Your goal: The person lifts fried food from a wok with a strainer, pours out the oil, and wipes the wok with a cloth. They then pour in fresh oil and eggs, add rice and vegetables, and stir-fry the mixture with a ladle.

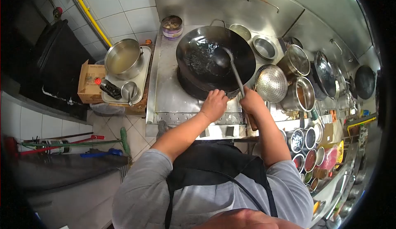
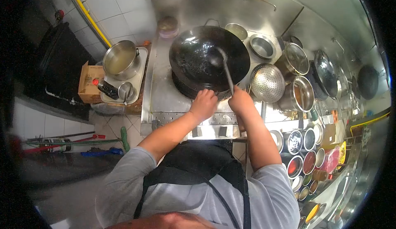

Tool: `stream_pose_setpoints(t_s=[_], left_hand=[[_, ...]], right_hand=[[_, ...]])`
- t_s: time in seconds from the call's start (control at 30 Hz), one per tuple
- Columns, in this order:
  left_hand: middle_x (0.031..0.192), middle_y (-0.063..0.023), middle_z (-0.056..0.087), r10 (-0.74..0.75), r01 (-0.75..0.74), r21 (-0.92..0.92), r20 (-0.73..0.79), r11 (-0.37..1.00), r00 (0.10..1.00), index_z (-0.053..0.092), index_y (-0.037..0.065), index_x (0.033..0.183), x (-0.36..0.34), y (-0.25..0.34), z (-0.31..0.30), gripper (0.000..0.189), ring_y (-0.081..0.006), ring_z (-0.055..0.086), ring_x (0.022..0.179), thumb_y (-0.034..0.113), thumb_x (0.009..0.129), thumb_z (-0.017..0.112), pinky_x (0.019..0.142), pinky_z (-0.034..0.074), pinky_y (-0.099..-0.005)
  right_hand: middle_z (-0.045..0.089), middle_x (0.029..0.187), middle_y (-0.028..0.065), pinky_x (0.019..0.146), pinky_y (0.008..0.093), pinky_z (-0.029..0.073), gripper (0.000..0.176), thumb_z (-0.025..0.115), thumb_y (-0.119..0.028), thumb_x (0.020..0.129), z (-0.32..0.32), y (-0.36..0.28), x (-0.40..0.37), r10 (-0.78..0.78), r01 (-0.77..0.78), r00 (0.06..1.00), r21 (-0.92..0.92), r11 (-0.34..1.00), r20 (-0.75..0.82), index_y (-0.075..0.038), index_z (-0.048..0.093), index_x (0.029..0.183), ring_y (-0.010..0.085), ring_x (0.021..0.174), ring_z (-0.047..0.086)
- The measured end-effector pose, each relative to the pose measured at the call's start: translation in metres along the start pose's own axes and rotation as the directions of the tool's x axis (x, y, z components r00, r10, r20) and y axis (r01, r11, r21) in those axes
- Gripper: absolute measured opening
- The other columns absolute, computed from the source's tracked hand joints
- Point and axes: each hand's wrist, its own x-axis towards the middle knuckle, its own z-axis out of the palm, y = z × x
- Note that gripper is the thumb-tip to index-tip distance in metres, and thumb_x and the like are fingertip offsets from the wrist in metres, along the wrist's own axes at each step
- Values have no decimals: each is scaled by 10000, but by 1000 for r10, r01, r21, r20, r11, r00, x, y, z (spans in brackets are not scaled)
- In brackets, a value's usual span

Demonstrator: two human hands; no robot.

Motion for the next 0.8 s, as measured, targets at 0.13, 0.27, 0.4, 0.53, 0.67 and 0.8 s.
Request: stream_pose_setpoints(t_s=[0.13, 0.27, 0.4, 0.53, 0.67, 0.8], left_hand=[[932, -126, 582, 6, -34, -210, -134, 977, 991, 622, 38, 825, -11, 28, -39, 128, -309, 558, 933, 110, 729, 668, 791, 454, -387], [935, -118, 591, -256, 240, -544, 49, 804, 966, 641, 37, 895, -77, 35, -83, 135, -283, 602, 874, 102, 783, 679, 775, 478, -374], [938, -68, 629, -605, 630, -668, 325, 397, 726, 644, 18, 978, -180, 19, -96, 149, -155, 638, 862, 99, 858, 674, 802, 499, -273], [931, -36, 654, -704, 780, -617, 510, 102, 495, 640, 20, 1023, -227, 32, -121, 142, -105, 623, 854, 104, 909, 635, 791, 493, -254], [896, -35, 651, -760, 832, -548, 505, 84, 410, 640, 17, 1011, -246, 36, -123, 131, -99, 613, 845, 99, 909, 632, 767, 486, -243], [890, -40, 650, -745, 806, -591, 525, 30, 412, 631, 3, 1024, -243, 36, -121, 146, -98, 604, 828, 103, 919, 620, 753, 481, -238]], right_hand=[[616, 721, 83, 512, 319, 491, 461, 650, -96, 753, -2, -1, 18, -131, -231, 900, 710, 665, 415, 8, 597, 1198, 161, 580, 584], [634, 749, 108, 495, 331, 487, 357, 622, -108, 766, 44, -6, 42, 15, -174, 976, 745, 644, 215, 4, 624, 1105, 189, 569, 591], [602, 752, 64, 508, 299, 500, 465, 620, -118, 801, 23, 39, 48, -13, -146, 973, 663, 735, 228, -31, 562, 1254, 178, 652, 593], [669, 857, 142, 689, 350, 507, 439, 611, -82, 813, 25, 35, 32, -144, 167, 984, 256, 952, -104, -30, 564, 1247, 222, 700, 651], [640, 785, 119, 622, 326, 493, 440, 594, -72, 830, -15, 20, 2, -110, 14, 979, 476, 879, 174, -1, 551, 1262, 185, 624, 606], [533, 628, 15, 449, 255, 376, 85, 599, -84, 859, -5, 3, 7, -198, -468, 853, 876, 117, 483, -9, 561, 872, 111, 515, 502]])
